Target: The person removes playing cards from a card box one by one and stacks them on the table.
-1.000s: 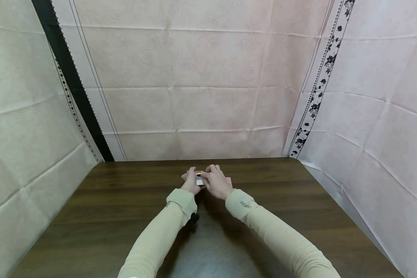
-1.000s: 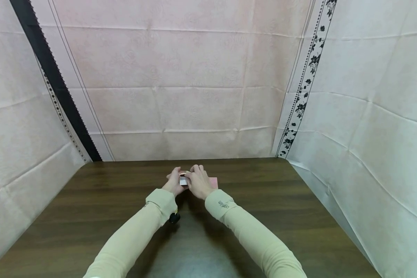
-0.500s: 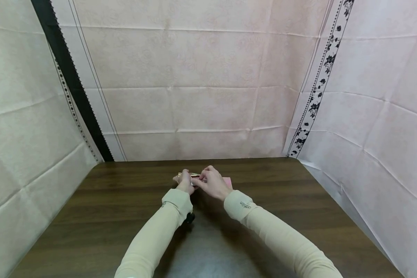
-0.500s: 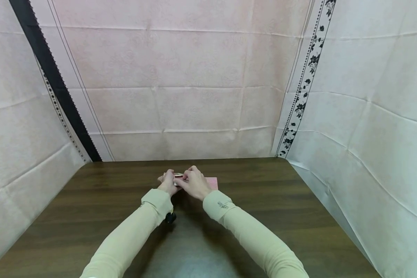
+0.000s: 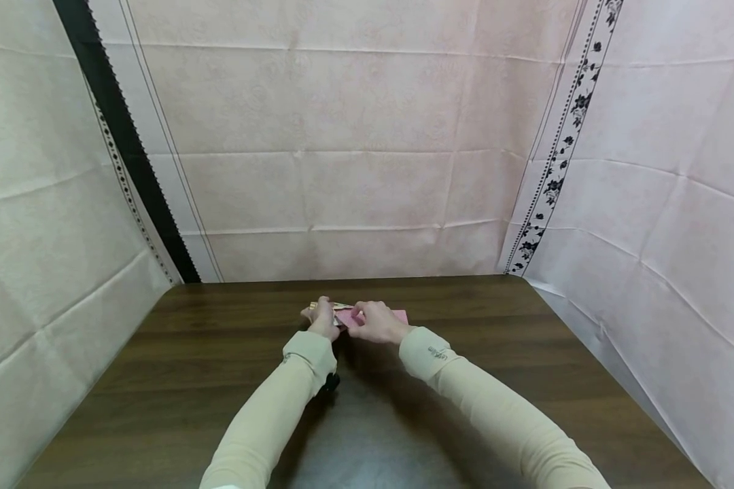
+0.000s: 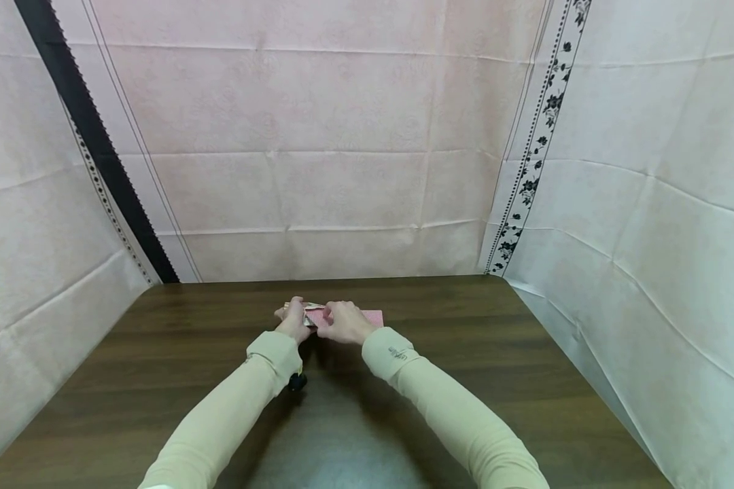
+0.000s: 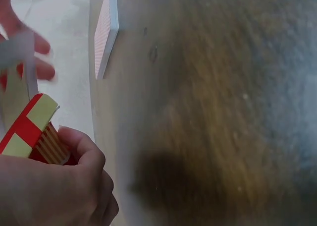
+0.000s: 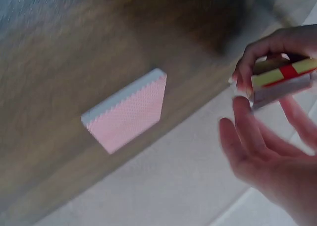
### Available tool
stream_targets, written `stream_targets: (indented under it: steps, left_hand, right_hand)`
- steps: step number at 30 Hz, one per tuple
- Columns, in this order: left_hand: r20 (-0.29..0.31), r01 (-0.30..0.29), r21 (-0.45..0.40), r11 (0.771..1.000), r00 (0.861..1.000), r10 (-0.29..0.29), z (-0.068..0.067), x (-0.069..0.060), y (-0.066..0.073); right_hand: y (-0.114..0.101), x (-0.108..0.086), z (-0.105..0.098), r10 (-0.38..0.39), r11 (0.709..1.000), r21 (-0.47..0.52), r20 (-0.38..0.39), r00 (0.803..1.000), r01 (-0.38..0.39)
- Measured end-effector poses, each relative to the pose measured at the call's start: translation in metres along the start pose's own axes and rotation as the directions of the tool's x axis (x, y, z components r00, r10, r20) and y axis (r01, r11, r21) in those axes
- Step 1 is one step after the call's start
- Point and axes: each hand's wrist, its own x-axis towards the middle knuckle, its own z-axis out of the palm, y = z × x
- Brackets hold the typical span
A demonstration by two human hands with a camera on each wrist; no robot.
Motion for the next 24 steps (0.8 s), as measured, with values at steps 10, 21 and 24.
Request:
stream_targets:
  steps: [10,21,24]
  left_hand:
    - [-0.07,0.008,-0.002,1.0,0.998,-0.009,-0.008,0.005,0.007]
    - [-0.071,0.021,0.005,1.0,0.997,-0.021,-0.008,0.005,0.008]
    - [-0.07,0.016,0.001,1.0,0.997,-0.016,-0.006,0.004,0.008]
  right_hand:
    - [0.026,-0.006,-0.009,0.09,0.989,-0.113,-0.063,0.994,-0.097]
    - [0.049,-0.004,0.013,0.363,0.875,-0.259,-0.21,0.908,-0.41]
    - [0.051,-0.002,0.018,0.403,0.841,-0.311,-0.185,0.896,-0.442]
